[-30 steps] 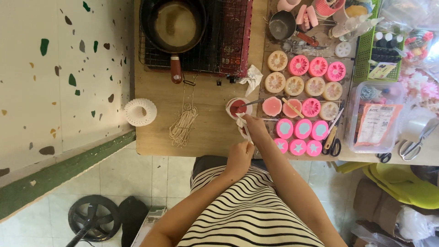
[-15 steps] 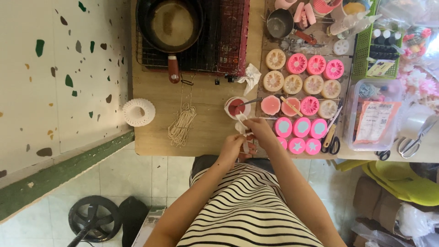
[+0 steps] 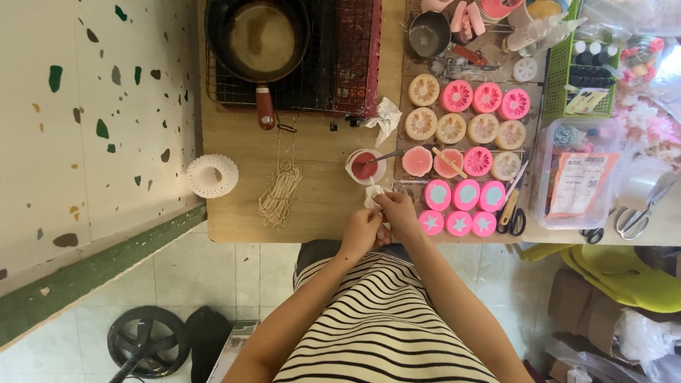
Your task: Preparing candle molds with wicks and pouring melted wax to create candles.
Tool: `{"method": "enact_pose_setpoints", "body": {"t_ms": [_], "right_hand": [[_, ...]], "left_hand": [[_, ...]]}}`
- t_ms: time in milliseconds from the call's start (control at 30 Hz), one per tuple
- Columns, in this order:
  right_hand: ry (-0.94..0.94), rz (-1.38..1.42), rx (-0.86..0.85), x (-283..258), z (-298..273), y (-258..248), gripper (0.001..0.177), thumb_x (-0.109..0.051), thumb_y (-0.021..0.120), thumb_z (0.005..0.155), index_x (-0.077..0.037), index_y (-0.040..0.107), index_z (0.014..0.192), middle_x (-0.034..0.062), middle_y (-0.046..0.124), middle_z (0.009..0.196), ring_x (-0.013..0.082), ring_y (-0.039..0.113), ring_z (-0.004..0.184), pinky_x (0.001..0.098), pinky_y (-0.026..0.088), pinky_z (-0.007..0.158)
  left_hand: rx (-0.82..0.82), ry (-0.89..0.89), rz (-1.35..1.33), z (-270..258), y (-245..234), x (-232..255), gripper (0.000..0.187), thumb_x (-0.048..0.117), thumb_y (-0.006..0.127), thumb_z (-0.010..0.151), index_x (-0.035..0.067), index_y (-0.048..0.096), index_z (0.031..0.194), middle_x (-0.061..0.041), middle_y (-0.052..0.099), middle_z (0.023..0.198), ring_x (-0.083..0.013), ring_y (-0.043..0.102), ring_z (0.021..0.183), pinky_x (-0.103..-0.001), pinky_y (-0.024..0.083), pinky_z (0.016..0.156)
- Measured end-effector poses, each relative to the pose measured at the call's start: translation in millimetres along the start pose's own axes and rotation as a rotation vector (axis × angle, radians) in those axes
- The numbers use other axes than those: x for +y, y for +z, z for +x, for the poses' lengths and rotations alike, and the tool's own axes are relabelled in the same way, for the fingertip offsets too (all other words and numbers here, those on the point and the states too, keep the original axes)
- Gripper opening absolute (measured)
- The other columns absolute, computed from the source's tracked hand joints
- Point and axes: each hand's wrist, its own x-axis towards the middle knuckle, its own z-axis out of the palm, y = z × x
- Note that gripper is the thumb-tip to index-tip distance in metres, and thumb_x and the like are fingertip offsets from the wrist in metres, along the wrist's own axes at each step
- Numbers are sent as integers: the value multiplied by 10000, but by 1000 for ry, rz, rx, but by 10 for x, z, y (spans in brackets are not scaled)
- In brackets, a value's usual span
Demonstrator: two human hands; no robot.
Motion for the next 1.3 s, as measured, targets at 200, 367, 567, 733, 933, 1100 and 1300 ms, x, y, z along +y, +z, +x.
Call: {"method": "enact_pose_setpoints", "body": {"t_ms": [200, 367, 567, 733, 933, 1100, 1300], "right_hand": [[-68, -29, 75, 301, 373, -89, 265, -224, 682, 918, 35, 711, 868, 54, 580, 637, 138, 483, 480, 308, 379, 425], [-16, -65, 145, 185, 468, -4, 269, -245, 691, 892, 19, 739, 900, 48, 595, 650, 133, 486, 485, 322, 354, 408], [13, -35, 155, 17, 483, 64, 285, -240, 707, 874, 27, 757, 956, 46, 659, 710, 124, 548, 532, 314, 400, 433], [13, -32, 153, -59, 487, 96, 287, -231, 704, 869, 35, 756, 961, 46, 668, 716, 124, 554, 536, 308, 405, 449], [-17, -15, 154, 15, 634, 62, 278, -227, 699, 870, 34, 767, 936, 48, 658, 691, 128, 545, 523, 306, 395, 457], [-28, -66, 171, -36, 652, 58, 279, -247, 721, 863, 29, 758, 884, 40, 638, 670, 127, 536, 523, 314, 390, 469], [53, -32, 100, -61, 700, 9, 300, -262, 729, 859, 32, 740, 915, 62, 675, 752, 153, 604, 598, 309, 456, 538]], "left_hand": [[-1, 129, 178, 27, -12, 53, 334, 131, 485, 1027, -62, 693, 851, -138, 730, 644, -185, 722, 519, -291, 557, 450], [21, 112, 144, -19, -16, 125, 328, 124, 497, 1021, -69, 692, 842, -144, 734, 663, -203, 735, 530, -300, 569, 448], [3, 90, 87, -71, -22, 200, 310, 106, 492, 1017, -82, 675, 851, -156, 721, 661, -215, 733, 530, -300, 561, 434], [5, 99, 93, -101, -51, 246, 317, 112, 491, 1021, -75, 683, 852, -149, 728, 666, -200, 733, 535, -286, 553, 440], [1, 114, 67, -169, -11, 338, 314, 101, 505, 1010, -100, 679, 844, -156, 724, 666, -201, 730, 534, -285, 546, 428], [-8, 44, 11, -175, 16, 284, 300, 106, 487, 1004, -82, 668, 856, -142, 712, 678, -200, 727, 534, -277, 543, 437], [20, 20, -50, -193, -19, 330, 295, 116, 489, 997, -79, 684, 892, -152, 710, 680, -194, 703, 518, -272, 533, 437]]}}
